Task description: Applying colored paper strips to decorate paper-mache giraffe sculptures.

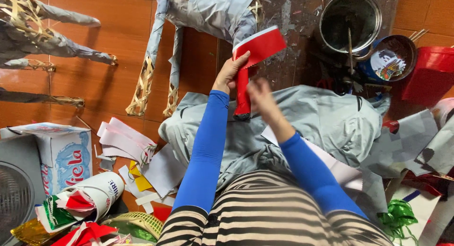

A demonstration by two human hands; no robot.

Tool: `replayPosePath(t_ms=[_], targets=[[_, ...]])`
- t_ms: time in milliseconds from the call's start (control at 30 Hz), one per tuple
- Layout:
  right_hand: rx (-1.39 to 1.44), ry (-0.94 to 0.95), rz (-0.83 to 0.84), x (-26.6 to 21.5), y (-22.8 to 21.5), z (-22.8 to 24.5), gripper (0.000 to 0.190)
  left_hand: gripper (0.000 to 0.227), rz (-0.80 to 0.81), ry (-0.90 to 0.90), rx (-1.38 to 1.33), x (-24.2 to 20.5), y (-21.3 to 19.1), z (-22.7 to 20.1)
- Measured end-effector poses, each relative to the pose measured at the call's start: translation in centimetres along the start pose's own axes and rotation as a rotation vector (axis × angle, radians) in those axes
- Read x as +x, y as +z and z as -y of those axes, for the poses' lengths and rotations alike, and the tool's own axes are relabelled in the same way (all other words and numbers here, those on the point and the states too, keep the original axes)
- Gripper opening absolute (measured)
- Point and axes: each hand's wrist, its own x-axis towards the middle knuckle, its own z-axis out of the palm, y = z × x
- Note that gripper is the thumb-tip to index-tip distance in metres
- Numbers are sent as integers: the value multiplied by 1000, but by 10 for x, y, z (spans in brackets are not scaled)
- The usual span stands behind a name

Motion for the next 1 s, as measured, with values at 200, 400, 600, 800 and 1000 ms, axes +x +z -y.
replayPosePath(t_ms=[200,400,600,800,1000], targets=[[211,52,313,-51,39,-5,65,34,-29,-20,-4,-1,-5,10],[195,22,273,-48,37,-11,66,34,-94,40,98,-17,8,11],[204,-47,261,-38,31,-30,72,25,-225,161,402,-25,19,15],[195,116,369,-38,26,5,81,26,-431,235,777,-42,37,0],[819,265,604,96,-47,-63,54,28,-249,375,631,-19,6,25]])
